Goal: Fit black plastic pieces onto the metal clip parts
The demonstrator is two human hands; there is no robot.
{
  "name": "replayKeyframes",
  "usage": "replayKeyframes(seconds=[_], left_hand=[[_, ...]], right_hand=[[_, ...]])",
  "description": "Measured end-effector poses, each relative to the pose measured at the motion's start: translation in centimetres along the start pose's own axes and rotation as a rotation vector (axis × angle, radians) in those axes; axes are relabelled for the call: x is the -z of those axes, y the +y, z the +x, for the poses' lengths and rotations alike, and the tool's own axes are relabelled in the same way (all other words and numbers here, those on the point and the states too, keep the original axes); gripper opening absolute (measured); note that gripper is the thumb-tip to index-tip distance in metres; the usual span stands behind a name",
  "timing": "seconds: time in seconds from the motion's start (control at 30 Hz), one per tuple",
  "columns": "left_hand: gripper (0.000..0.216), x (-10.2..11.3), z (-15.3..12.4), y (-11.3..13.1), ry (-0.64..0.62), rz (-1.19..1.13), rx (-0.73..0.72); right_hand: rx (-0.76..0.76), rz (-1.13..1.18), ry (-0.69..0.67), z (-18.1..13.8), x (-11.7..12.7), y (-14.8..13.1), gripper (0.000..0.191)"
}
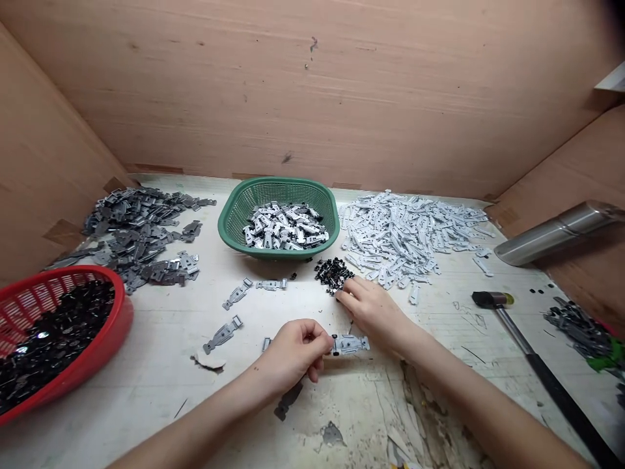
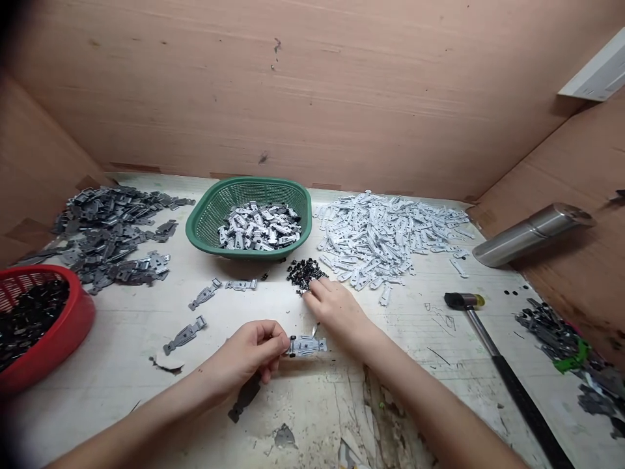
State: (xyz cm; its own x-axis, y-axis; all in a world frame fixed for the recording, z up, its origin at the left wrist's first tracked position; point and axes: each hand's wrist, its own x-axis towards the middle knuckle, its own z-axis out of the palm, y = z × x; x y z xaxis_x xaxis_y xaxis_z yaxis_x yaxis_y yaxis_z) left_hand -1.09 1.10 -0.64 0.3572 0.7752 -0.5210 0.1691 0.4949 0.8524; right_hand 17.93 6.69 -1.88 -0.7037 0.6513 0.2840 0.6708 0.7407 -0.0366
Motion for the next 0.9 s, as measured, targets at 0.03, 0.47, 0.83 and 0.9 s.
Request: replayKeyframes(seconds=[0.03, 0.47, 0.83, 0.9], left_hand=[[0.019, 0.0, 0.0, -0.1, 0.002, 0.001, 0.0], [0.023, 0.2, 0.2, -0.3, 0.025, -0.012, -0.013], [0.024, 0.0, -0.1, -0.3, 0.023, -0.004, 0.002], [0.024, -0.1, -0.2, -0.3, 0.021, -0.015, 0.002]], right_hand=[[0.031, -0.006, -0.002, 0.4, -0.3, 0.0, 0.014], [-0.222, 0.327, 0.219, -2.2, 1.4, -0.2, 0.011], [-0.251, 0.417, 0.316, -4.9, 3.4, -2.2, 0.014], [-0.234, 0.479, 0.28, -4.8, 3.8, -2.5, 0.013]])
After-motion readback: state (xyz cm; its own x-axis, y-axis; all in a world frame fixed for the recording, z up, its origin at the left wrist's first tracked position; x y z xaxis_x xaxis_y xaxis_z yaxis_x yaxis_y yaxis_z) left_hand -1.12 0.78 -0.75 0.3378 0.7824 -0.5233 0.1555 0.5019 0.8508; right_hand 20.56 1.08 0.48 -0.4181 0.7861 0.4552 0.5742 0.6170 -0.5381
